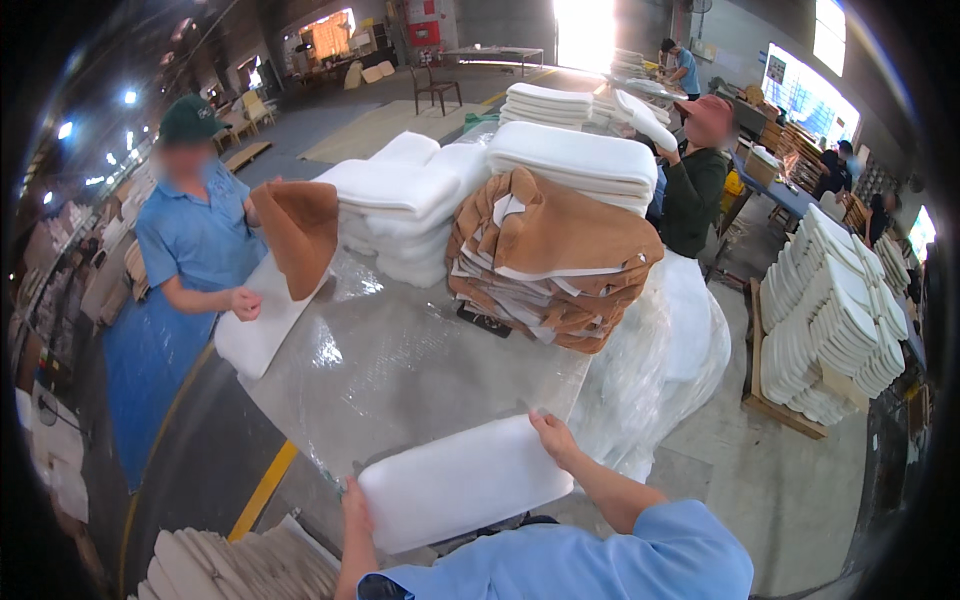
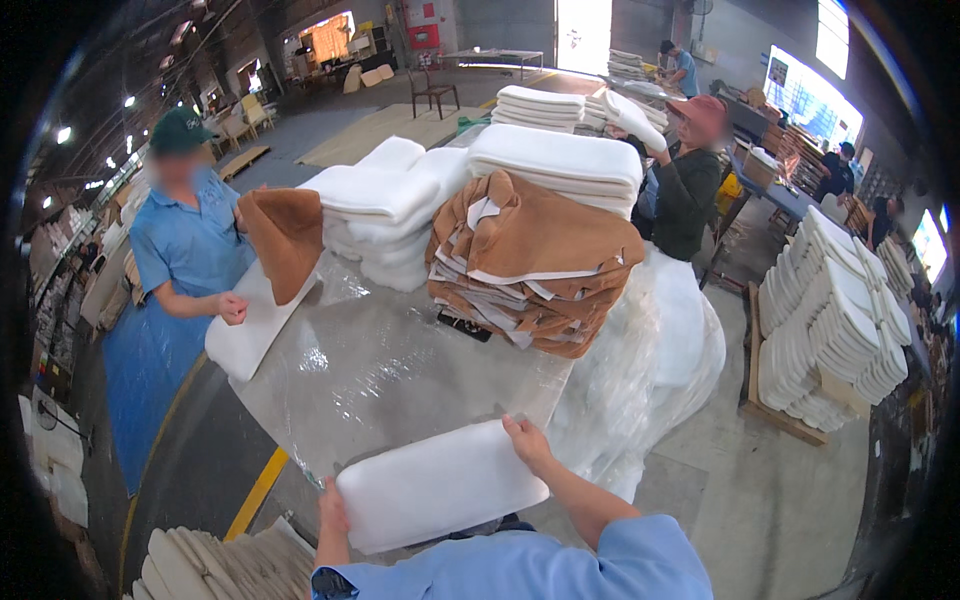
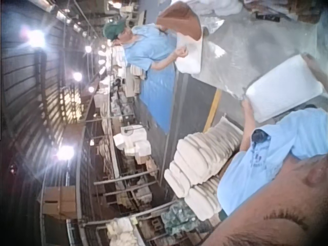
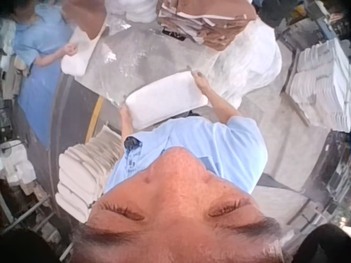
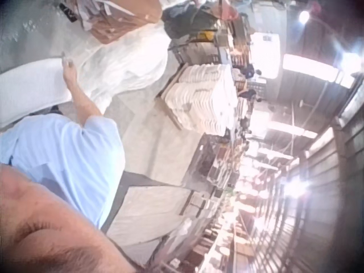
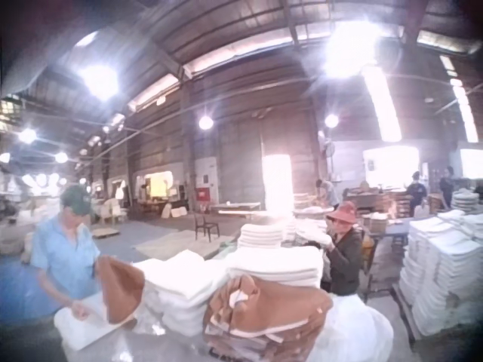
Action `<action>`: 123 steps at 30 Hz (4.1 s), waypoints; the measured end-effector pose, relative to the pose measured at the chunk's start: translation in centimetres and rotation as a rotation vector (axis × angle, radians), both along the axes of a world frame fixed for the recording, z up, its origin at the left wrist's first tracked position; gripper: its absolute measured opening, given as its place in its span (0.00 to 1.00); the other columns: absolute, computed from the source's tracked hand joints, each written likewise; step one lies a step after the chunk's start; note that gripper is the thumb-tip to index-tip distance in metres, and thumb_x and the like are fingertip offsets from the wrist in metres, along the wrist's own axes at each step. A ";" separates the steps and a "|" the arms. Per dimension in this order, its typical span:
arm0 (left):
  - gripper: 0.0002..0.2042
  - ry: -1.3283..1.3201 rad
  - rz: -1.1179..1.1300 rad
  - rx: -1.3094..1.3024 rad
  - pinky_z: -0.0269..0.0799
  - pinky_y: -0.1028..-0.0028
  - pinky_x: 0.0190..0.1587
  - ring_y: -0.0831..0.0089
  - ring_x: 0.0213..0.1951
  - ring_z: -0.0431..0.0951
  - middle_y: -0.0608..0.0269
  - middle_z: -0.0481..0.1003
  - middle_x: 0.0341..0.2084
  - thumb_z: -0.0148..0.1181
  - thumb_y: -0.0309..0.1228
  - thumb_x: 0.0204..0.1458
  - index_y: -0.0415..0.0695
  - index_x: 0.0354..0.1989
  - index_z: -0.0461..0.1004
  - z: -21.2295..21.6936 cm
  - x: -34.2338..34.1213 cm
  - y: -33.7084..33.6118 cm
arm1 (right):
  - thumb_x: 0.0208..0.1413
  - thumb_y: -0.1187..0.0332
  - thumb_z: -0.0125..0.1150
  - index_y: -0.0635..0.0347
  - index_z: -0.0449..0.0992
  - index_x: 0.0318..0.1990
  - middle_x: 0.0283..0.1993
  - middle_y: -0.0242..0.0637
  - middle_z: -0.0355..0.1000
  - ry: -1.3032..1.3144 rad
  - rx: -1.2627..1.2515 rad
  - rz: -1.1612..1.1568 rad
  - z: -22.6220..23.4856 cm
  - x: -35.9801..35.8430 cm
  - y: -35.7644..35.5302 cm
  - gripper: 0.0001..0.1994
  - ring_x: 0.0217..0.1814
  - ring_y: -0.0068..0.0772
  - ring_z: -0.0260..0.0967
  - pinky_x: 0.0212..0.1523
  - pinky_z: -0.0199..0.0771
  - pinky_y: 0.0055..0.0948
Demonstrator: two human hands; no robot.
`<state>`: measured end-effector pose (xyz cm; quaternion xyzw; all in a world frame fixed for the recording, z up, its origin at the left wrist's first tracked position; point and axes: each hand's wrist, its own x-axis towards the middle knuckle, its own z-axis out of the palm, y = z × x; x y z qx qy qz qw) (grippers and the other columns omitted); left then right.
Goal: The person inserts white foam pads into brown fabric covers, aligns edges, and stacks the finished cushions. The person also moves stacks of foam and fabric on the table to continue the assembly.
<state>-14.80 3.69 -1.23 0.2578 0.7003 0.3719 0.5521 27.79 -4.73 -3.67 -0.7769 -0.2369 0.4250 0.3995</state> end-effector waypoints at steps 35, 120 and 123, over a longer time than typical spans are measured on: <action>0.33 1.029 -1.111 0.940 0.59 0.54 0.59 0.60 0.55 0.73 0.67 0.76 0.53 0.74 0.34 0.43 0.57 0.63 0.75 11.7 10.8 -7.3 | 0.56 0.62 0.68 0.56 0.85 0.42 0.45 0.42 0.79 -1.257 0.545 0.385 22.8 14.4 13.8 0.11 0.55 0.49 0.75 0.55 0.73 0.50; 0.51 -0.153 -0.495 0.536 0.54 0.58 0.75 0.55 0.73 0.62 0.44 0.64 0.72 0.73 0.52 0.56 0.31 0.77 0.53 24.1 65.1 49.4 | 0.63 0.45 0.66 0.63 0.66 0.72 0.66 0.45 0.74 0.183 0.427 -0.084 30.3 57.9 30.0 0.39 0.65 0.40 0.74 0.66 0.72 0.40; 0.42 -0.258 -0.468 0.615 0.61 0.62 0.70 0.60 0.66 0.70 0.50 0.71 0.66 0.74 0.44 0.57 0.32 0.73 0.60 23.9 63.4 49.5 | 0.63 0.51 0.66 0.66 0.66 0.71 0.62 0.46 0.75 0.033 0.485 -0.087 30.7 56.2 29.3 0.36 0.60 0.38 0.75 0.62 0.74 0.36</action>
